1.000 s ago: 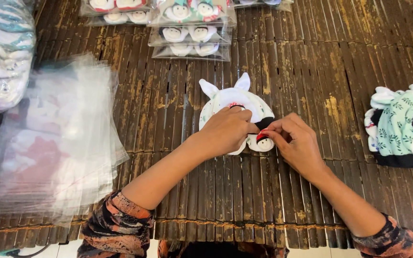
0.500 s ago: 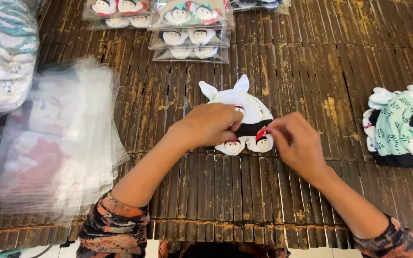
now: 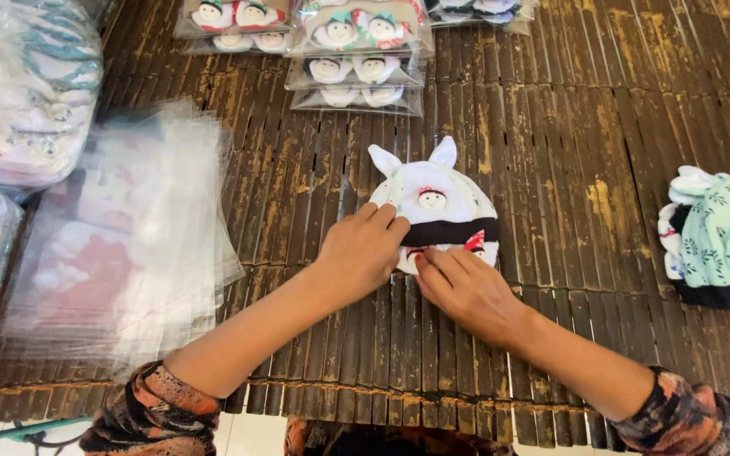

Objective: Packaging baby hats and socks into clear plastic bags

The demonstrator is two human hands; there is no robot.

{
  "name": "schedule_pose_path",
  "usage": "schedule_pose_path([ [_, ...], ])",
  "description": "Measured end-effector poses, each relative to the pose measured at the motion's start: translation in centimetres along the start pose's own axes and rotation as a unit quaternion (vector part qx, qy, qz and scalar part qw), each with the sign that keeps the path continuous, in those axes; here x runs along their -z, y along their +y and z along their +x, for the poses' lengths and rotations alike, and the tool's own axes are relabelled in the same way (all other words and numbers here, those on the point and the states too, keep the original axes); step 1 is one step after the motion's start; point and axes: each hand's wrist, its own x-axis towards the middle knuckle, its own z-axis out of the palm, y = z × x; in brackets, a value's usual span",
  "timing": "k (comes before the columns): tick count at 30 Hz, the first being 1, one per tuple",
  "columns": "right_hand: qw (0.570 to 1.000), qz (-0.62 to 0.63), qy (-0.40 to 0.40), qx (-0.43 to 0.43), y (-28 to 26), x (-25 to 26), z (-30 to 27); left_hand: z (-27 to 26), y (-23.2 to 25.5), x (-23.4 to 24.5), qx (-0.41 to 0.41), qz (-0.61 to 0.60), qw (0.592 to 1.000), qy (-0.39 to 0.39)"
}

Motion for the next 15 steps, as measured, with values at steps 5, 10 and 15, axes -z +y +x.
schedule_pose_path([
  [5,0.997,0.003,0.071,0.03,-1.2,2.2,1.7,-0.9,0.5,-2.5,-0.025,0.075,0.987,0.14],
  [10,0.986,0.127,-0.063,-0.084,1.2,4.7,1.0,-0.7,0.1,-2.4,-0.022,-0.031,0.992,0.118],
  [15,0.981,0.113,0.121,-0.103,0.0,11.2,4.2,-0.3,0.8,-0.1,-0.109,-0.09,0.983,0.12],
])
